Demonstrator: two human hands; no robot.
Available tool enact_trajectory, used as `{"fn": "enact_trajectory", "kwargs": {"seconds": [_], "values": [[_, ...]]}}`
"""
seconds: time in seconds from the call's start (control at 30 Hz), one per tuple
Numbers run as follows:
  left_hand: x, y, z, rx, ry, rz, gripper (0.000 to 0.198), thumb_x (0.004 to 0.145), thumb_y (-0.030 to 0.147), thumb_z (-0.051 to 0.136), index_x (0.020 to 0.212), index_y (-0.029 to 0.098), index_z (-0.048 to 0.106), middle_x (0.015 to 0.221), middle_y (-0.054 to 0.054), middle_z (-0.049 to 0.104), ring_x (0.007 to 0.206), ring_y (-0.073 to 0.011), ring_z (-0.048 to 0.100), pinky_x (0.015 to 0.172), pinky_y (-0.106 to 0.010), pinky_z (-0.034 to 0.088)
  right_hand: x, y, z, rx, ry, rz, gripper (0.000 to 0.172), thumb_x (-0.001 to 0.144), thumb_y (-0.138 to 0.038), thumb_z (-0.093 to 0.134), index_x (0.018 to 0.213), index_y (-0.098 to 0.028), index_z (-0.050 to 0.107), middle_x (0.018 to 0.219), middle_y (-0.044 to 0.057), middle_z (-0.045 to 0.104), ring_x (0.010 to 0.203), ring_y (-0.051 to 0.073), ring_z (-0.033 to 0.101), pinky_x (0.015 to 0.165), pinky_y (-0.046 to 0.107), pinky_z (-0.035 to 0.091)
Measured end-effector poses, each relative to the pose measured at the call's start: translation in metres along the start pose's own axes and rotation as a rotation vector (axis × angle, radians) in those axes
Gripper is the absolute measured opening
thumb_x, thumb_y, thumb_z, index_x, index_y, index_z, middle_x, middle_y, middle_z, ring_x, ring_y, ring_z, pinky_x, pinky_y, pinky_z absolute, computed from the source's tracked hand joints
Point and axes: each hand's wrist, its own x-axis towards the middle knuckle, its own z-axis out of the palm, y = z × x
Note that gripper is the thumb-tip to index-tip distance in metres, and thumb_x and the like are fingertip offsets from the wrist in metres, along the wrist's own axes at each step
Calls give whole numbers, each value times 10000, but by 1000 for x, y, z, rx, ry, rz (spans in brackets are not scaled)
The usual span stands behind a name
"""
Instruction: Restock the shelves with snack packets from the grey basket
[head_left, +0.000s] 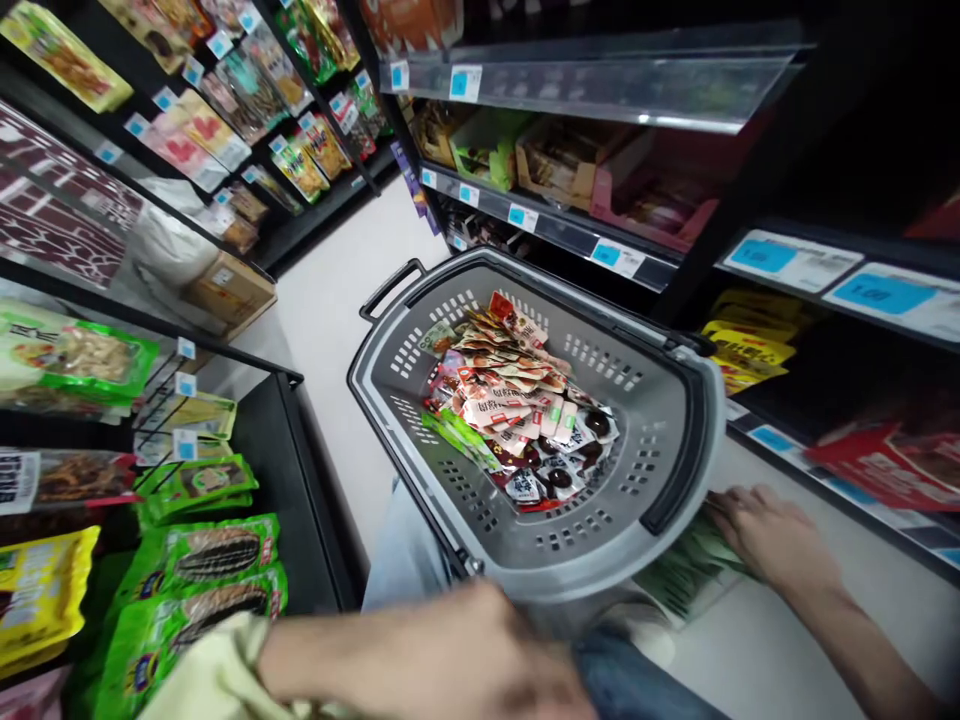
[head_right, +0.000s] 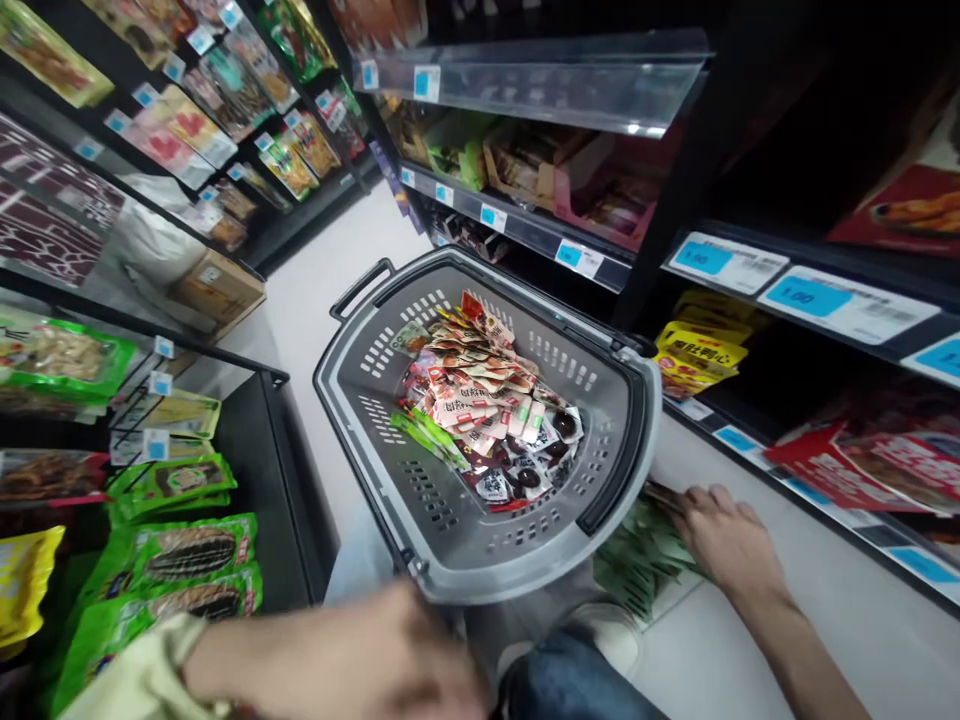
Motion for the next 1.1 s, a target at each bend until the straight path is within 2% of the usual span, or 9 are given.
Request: {"fn": "enact_trajectory", "kwargs": {"seconds": [0.1, 0.2, 0.3, 0.43, 0.67, 0.8, 0.9, 1.0, 1.1], "values": [[0, -61, -101, 366, 385, -341, 273, 983, 178, 376, 864, 209, 620, 723, -13, 629, 604, -122, 570, 620, -274, 501, 4, -5, 0, 63, 12, -51, 387, 952, -372, 352, 985, -224, 708, 1043, 191, 677, 936, 347, 627, 720, 467, 494], [32, -163, -166, 796, 385, -492, 238, 922, 123, 428, 1022, 121, 643, 1045, -148, 657, 1000, -233, 607, 892, -373, 486, -1, -7, 10, 151, -13, -8, 448, 969, -454, 311, 1082, -227, 681, 1159, 175, 658, 1032, 354, 624, 793, 490, 527], [61, -245, -197, 877, 206, -518, 239, 817, 41, 526, 999, 102, 670, 1228, -194, 627, 1235, -293, 488, 1006, -404, 399, -13, -7, 12, 193, 39, 57, 545, 975, -531, 280, 1247, -190, 606, 1358, 168, 573, 1178, 358, 584, 934, 526, 513], [78, -284, -200, 947, 135, -496, 253, 829, 7, 464, 804, 137, 680, 1098, -184, 667, 1257, -295, 397, 1035, -438, 315, -36, -13, -12, 261, 145, 143, 596, 991, -509, 286, 1392, -115, 483, 1477, 207, 461, 1317, 370, 495, 1084, 543, 422], [60, -262, -184, 981, 164, -552, 216, 848, 50, 480, 805, 142, 670, 1255, -174, 585, 1231, -300, 436, 983, -404, 355, -72, -28, -64, 391, 239, 327, 526, 966, -505, 349, 1379, -218, 504, 1432, 181, 520, 1328, 402, 499, 1118, 621, 391], [23, -212, -192, 986, 228, -744, 281, 923, 85, 415, 1146, 106, 584, 1026, -181, 657, 960, -281, 634, 816, -367, 447, -73, -42, -110, 486, 256, 486, 428, 943, -530, 382, 1255, -318, 584, 1367, 124, 587, 1293, 409, 528, 1108, 635, 408], [-13, -157, -190, 981, 403, -761, 303, 947, 125, 408, 1232, 140, 509, 1004, -143, 669, 835, -241, 666, 761, -346, 481, -59, -63, -152, 562, 301, 607, 370, 917, -571, 435, 1118, -342, 646, 1249, 98, 666, 1172, 411, 613, 1046, 630, 465], [-42, -98, -162, 858, 596, -652, 268, 981, 171, 353, 1160, 160, 552, 954, -105, 680, 763, -197, 659, 725, -338, 509, -40, -87, -189, 760, 311, 618, 304, 890, -564, 535, 1048, -346, 676, 1119, 91, 718, 963, 362, 699, 929, 567, 563], [-46, -46, -103, 558, 697, -241, 246, 985, 187, 369, 1046, 226, 604, 923, -34, 697, 692, -136, 641, 646, -285, 519, -26, -109, -216, 1092, 228, 406, 363, 840, -471, 689, 1187, -379, 633, 1156, 81, 716, 753, 274, 712, 709, 452, 633]]}}
